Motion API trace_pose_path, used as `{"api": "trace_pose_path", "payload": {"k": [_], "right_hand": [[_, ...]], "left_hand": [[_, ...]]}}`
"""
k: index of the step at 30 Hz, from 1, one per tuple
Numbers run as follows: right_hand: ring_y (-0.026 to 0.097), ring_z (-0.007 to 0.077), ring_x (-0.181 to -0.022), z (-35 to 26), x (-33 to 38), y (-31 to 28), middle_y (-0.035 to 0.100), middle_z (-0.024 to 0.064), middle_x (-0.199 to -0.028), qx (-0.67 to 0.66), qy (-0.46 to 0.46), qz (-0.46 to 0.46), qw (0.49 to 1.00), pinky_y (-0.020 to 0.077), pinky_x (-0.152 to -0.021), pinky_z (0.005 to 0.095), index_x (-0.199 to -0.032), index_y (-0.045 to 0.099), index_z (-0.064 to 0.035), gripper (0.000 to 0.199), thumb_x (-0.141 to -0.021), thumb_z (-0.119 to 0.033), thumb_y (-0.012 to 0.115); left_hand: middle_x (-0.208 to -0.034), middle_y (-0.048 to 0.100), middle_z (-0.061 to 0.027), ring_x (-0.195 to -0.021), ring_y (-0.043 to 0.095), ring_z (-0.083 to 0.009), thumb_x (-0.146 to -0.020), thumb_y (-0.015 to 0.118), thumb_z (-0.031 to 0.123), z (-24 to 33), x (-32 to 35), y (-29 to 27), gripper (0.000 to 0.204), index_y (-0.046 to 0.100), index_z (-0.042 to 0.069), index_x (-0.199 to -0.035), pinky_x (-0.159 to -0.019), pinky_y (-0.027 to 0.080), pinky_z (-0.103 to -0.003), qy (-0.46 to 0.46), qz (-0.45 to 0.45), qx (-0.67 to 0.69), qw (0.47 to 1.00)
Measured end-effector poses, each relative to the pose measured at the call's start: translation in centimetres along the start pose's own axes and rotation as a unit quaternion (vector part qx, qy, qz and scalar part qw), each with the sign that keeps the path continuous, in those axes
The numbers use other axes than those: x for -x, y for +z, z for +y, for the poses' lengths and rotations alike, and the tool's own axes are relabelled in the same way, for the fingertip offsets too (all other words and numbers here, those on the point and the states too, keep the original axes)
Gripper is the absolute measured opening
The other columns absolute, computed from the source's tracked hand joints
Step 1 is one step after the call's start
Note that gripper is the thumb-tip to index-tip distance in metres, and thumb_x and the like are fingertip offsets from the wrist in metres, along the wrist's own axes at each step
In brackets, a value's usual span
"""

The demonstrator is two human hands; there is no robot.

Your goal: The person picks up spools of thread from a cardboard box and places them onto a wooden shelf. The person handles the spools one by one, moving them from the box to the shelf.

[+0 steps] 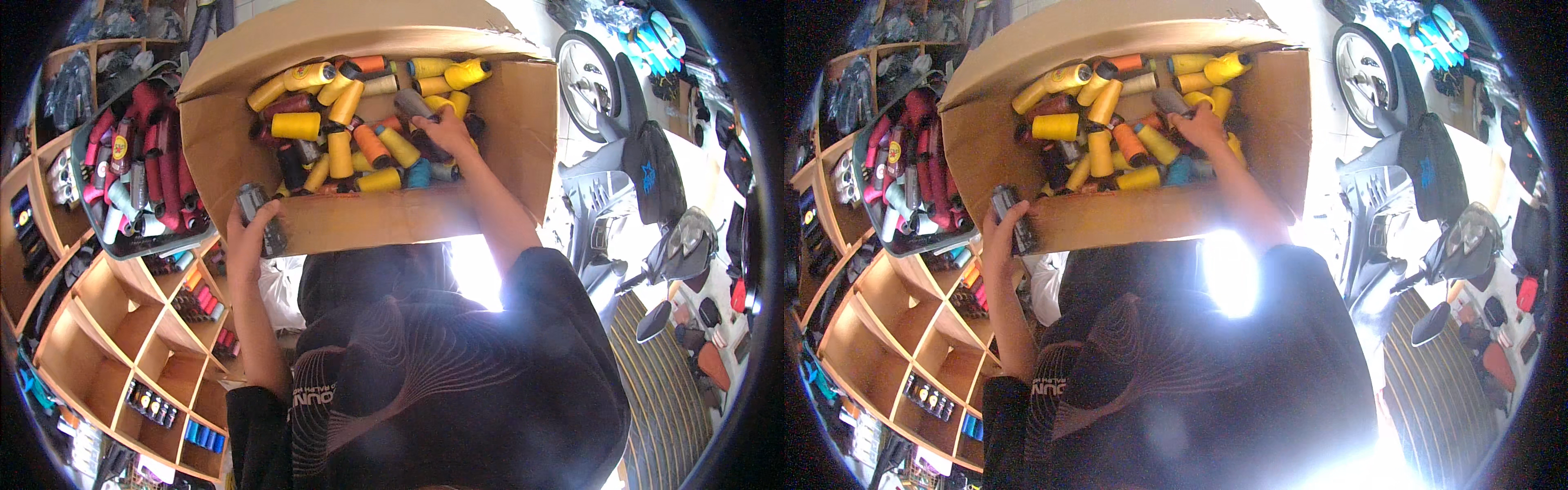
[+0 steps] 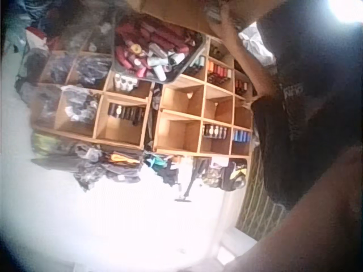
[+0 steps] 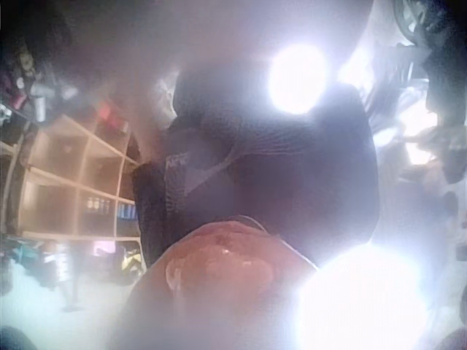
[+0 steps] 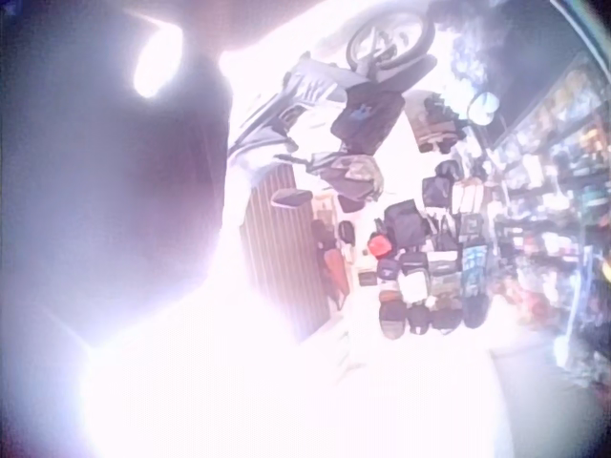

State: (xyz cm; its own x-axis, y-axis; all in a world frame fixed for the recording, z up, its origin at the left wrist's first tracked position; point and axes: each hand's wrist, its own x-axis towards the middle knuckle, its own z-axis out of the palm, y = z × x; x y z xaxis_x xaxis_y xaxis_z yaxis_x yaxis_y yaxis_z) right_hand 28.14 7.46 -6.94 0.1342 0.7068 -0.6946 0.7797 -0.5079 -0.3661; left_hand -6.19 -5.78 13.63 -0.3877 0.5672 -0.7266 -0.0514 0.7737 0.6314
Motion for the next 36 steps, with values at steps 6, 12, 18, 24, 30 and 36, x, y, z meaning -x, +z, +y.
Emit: {"api": "trace_pose_path", "payload": {"k": [6,12,18,24,30,36], "right_hand": [[0.07,0.0248,-0.073,-0.2,1.5,-4.2,0.071,0.0147,-0.087,-0.209,0.09,-0.002,0.974,0.0573,-0.068,0.0349,-0.11,0.067,0.0049,0.074,-0.078,-0.061,0.073],[0.063,0.0367,-0.116,-0.3,3.4,-1.8,0.065,0.0246,-0.125,0.083,-0.12,-0.114,0.983,0.05,-0.099,0.0427,-0.135,0.056,0.002,0.076,-0.088,-0.057,0.067],[0.047,0.037,-0.136,0.1,14.1,-0.5,0.051,0.0227,-0.145,0.182,-0.141,-0.464,0.856,0.037,-0.114,0.0428,-0.147,0.045,-0.0028,0.075,-0.102,-0.062,0.037],[0.05,0.0357,-0.134,0.8,8.0,0.0,0.052,0.0203,-0.146,0.251,-0.17,-0.519,0.799,0.0405,-0.11,0.0427,-0.14,0.054,-0.004,0.078,-0.096,-0.068,0.046],[0.065,0.0358,-0.114,2.9,2.6,-1.6,0.066,0.0268,-0.114,0.384,-0.006,0.02,0.923,0.0544,-0.092,0.0493,-0.146,0.044,-0.008,0.058,-0.093,-0.026,0.06],[0.07,0.0389,-0.103,5.9,0.2,-0.9,0.071,0.0257,-0.103,0.266,-0.062,-0.023,0.962,0.0563,-0.088,0.0502,-0.132,0.056,-0.0033,0.044,-0.089,-0.013,0.062]], "left_hand": [[-0.089,0.067,-0.0073,-0.073,0.066,-0.0164,-0.085,0.077,0.026,-0.1,-2.0,-0.8,0.041,0.058,0.002,-0.113,-0.065,0.054,-0.03,-0.024,-0.041,0.038,0.998],[-0.089,0.067,-0.0068,-0.074,0.066,-0.0157,-0.086,0.077,0.028,-0.5,-3.1,2.2,0.043,0.058,0.003,-0.116,-0.066,0.054,-0.03,-0.043,-0.094,0.034,0.994],[-0.089,0.067,-0.0061,-0.072,0.066,-0.0154,-0.085,0.077,0.03,0.7,-4.2,5.7,0.043,0.06,0.004,-0.116,-0.065,0.054,-0.029,0.026,-0.15,-0.031,0.988],[-0.091,0.068,-0.0066,-0.076,0.067,-0.0161,-0.083,0.078,0.03,1.5,-7.2,8.4,0.044,0.061,0.004,-0.114,-0.065,0.055,-0.03,-0.03,-0.208,-0.011,0.978],[-0.091,0.067,-0.0071,-0.079,0.066,-0.0167,-0.077,0.081,0.032,-1.4,-7.4,11.2,0.052,0.06,0.003,-0.115,-0.066,0.054,-0.031,-0.034,-0.234,-0.054,0.97],[-0.09,0.067,-0.0075,-0.079,0.066,-0.0163,-0.078,0.08,0.029,-2.6,-5.8,12.3,0.047,0.062,0.002,-0.113,-0.07,0.053,-0.031,-0.046,-0.236,-0.043,0.97]]}}
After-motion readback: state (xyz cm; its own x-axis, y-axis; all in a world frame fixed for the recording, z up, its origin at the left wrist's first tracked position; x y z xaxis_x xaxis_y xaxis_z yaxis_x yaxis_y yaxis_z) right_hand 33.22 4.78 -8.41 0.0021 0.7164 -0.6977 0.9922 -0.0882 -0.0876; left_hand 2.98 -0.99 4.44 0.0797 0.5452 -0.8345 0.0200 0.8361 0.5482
